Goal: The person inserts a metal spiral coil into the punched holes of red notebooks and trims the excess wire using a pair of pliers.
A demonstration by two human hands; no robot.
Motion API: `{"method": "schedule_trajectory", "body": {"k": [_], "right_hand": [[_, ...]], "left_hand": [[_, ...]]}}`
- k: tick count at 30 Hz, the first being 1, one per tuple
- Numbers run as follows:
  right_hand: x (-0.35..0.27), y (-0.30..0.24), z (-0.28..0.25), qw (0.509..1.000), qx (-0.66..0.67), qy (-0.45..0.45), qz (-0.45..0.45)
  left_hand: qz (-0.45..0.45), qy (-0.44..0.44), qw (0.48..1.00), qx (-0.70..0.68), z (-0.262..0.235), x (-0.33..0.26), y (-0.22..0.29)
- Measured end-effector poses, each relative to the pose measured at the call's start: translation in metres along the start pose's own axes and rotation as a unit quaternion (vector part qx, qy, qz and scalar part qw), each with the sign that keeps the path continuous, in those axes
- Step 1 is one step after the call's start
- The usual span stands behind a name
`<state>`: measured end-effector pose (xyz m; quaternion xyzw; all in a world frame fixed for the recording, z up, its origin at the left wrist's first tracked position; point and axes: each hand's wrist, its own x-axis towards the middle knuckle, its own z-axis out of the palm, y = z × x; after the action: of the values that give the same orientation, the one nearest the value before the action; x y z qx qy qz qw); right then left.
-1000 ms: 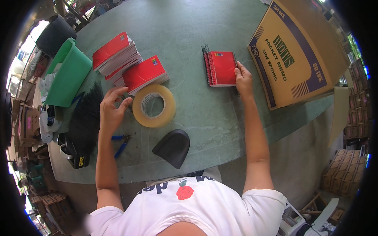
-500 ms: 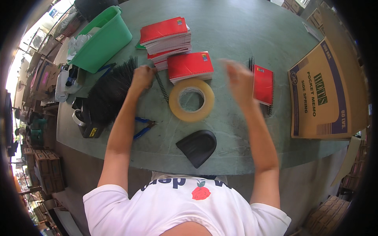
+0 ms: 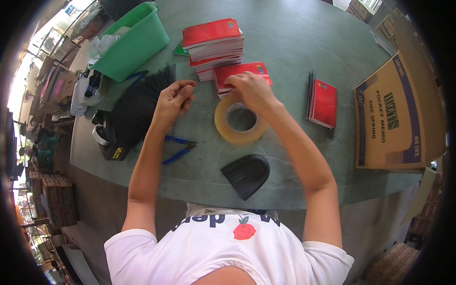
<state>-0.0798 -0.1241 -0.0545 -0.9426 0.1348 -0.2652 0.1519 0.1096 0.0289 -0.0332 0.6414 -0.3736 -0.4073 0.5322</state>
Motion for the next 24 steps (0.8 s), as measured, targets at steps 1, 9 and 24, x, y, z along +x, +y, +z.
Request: {"method": "schedule_trajectory", "body": {"k": [1,9,24], "right_hand": [[-0.001,0.001,-0.004,1.0,-0.012,0.029,-0.002],[-0.011,-0.051,-0.013,0.998,-0.037,0.048,0.025],[-0.006,-0.063,-0.016,0.987,0.085,-0.013,0.134]], "left_hand": [[0.033,-0.012,0.999,-0.026,0.0,-0.004,-0.001],[0.16,-0.123,0.96,-0.191,0.0,-0.014,-0.018],[0.074,0.057,0.974,0.207,0.031,-0.03,0.008]]}}
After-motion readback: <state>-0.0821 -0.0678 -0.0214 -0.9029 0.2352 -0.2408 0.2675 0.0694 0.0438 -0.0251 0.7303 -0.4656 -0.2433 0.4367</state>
